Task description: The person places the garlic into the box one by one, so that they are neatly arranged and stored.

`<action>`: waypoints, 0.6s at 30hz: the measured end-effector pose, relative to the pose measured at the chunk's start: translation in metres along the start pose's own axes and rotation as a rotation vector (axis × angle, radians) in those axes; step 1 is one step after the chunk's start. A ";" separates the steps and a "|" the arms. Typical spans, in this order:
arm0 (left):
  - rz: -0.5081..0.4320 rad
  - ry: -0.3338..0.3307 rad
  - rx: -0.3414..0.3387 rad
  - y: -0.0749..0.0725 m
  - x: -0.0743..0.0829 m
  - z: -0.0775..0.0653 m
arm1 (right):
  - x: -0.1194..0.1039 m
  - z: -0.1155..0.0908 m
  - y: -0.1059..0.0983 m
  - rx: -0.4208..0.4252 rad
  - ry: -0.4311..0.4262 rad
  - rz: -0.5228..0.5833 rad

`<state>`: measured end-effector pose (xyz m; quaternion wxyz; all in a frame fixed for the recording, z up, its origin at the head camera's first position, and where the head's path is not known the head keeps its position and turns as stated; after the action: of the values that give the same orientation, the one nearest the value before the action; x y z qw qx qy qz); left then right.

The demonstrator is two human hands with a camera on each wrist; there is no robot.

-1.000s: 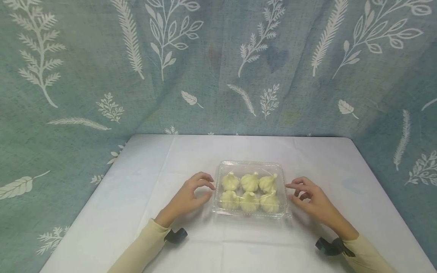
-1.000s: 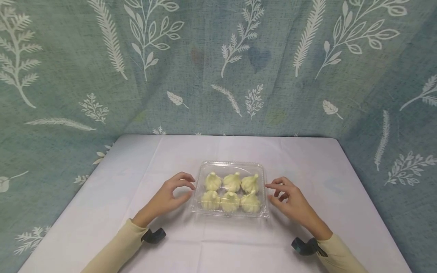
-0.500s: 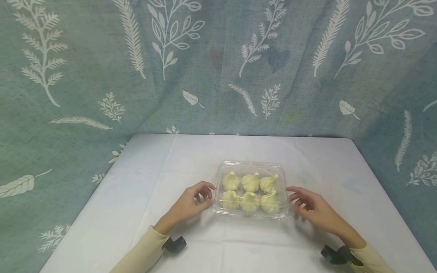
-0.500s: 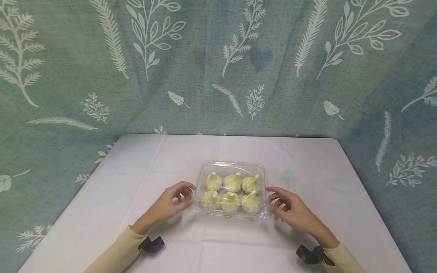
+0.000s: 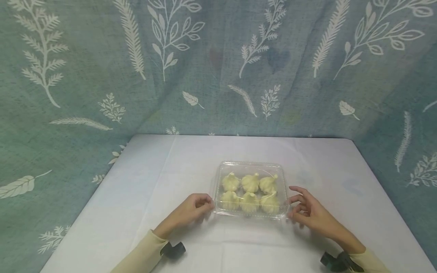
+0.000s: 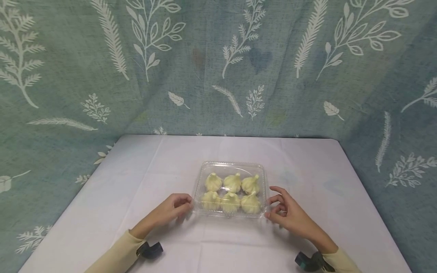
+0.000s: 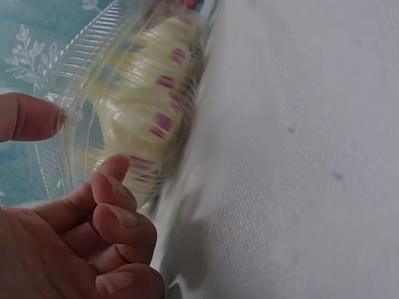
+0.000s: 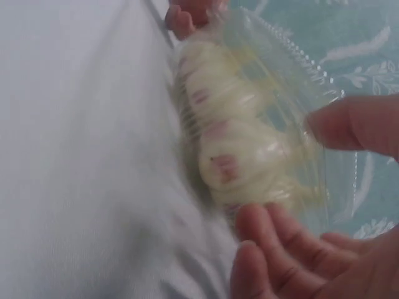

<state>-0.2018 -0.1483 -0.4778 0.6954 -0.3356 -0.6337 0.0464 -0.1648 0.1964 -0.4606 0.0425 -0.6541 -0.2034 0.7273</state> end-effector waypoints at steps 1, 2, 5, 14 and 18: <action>-0.006 -0.009 -0.014 0.001 0.000 0.000 | 0.003 0.000 0.001 -0.010 0.049 -0.002; -0.020 -0.019 -0.027 0.002 -0.001 0.000 | 0.005 0.000 0.002 -0.026 0.091 -0.006; -0.084 -0.016 -0.060 0.005 -0.001 0.000 | 0.012 -0.001 0.006 -0.099 0.194 -0.002; -0.230 -0.071 -0.061 0.012 -0.010 0.002 | 0.014 -0.008 0.017 -0.242 0.211 0.155; -0.255 -0.105 -0.027 0.013 -0.014 0.003 | 0.015 -0.007 0.017 -0.221 0.211 0.180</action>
<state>-0.2023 -0.1443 -0.4964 0.6571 -0.2586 -0.7072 -0.0334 -0.1563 0.1871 -0.4810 -0.0739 -0.7431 -0.2171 0.6286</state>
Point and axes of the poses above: each hand's wrist, its own z-axis towards the middle knuckle, its own y-axis out of the palm, x = y × z, the point moved 8 cm from there along z, towards the middle knuckle, and after that the axes turned 9 degrees about x, right-handed, at the moved point
